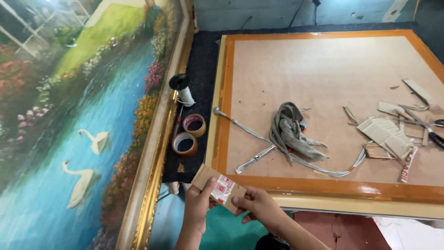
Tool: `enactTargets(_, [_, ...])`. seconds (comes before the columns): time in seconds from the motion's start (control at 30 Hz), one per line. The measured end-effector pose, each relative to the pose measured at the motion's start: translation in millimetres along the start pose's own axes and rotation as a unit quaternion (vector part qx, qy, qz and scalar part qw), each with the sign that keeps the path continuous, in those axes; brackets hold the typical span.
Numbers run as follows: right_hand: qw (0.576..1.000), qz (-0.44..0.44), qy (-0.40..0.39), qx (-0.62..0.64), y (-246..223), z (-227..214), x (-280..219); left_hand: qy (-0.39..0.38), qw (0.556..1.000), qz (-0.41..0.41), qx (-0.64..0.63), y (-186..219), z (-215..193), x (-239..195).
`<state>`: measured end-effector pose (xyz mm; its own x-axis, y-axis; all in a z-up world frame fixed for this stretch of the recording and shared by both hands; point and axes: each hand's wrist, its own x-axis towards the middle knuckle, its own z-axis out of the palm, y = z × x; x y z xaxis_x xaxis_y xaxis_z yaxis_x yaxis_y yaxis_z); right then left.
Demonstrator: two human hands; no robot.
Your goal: Final finishing and inspection of a framed jersey, including trimming excess backing material and cleaning the glass surface.
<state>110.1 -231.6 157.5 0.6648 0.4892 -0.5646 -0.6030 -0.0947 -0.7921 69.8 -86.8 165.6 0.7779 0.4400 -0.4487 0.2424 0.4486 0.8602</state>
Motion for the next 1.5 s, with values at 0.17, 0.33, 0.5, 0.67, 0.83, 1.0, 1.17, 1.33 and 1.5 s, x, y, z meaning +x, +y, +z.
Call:
enactTargets(0.17, [0.989,0.124,-0.068,-0.032,52.5,38.4,20.2,0.133,0.987,-0.086,-0.008,-20.0,-52.5,-10.9])
enactTargets(0.33, [0.983,0.179,-0.04,0.026,107.0,52.5,56.2,0.163,0.964,-0.139,-0.156,-69.8,-88.7,11.4])
enactTargets(0.5, [0.987,0.15,0.059,0.017,83.0,61.6,42.5,0.083,0.969,-0.171,-0.16,-71.0,-87.2,28.3])
enactTargets(0.67, [0.985,0.111,0.115,0.069,63.6,61.7,36.1,-0.021,0.989,-0.134,-0.065,-41.4,-76.1,30.4])
enactTargets(0.83, [0.984,0.105,0.122,0.071,65.8,63.7,34.4,-0.021,0.988,-0.148,0.033,-29.9,-73.2,37.3])
enactTargets(1.0, [0.983,0.078,0.146,0.084,71.1,61.3,36.8,-0.015,0.985,-0.17,-0.038,-40.7,-74.7,49.2])
enactTargets(1.17, [0.98,0.066,0.14,0.123,81.7,53.4,43.5,-0.025,0.986,-0.147,-0.074,-48.7,-76.0,48.9])
enactTargets(1.33, [0.976,0.077,0.133,0.154,88.7,53.9,38.7,-0.015,0.986,-0.164,0.018,-28.0,-69.5,40.3])
enactTargets(1.5, [0.977,0.044,0.116,0.175,89.4,55.7,31.7,-0.019,0.985,-0.168,0.029,-27.0,-69.4,46.3])
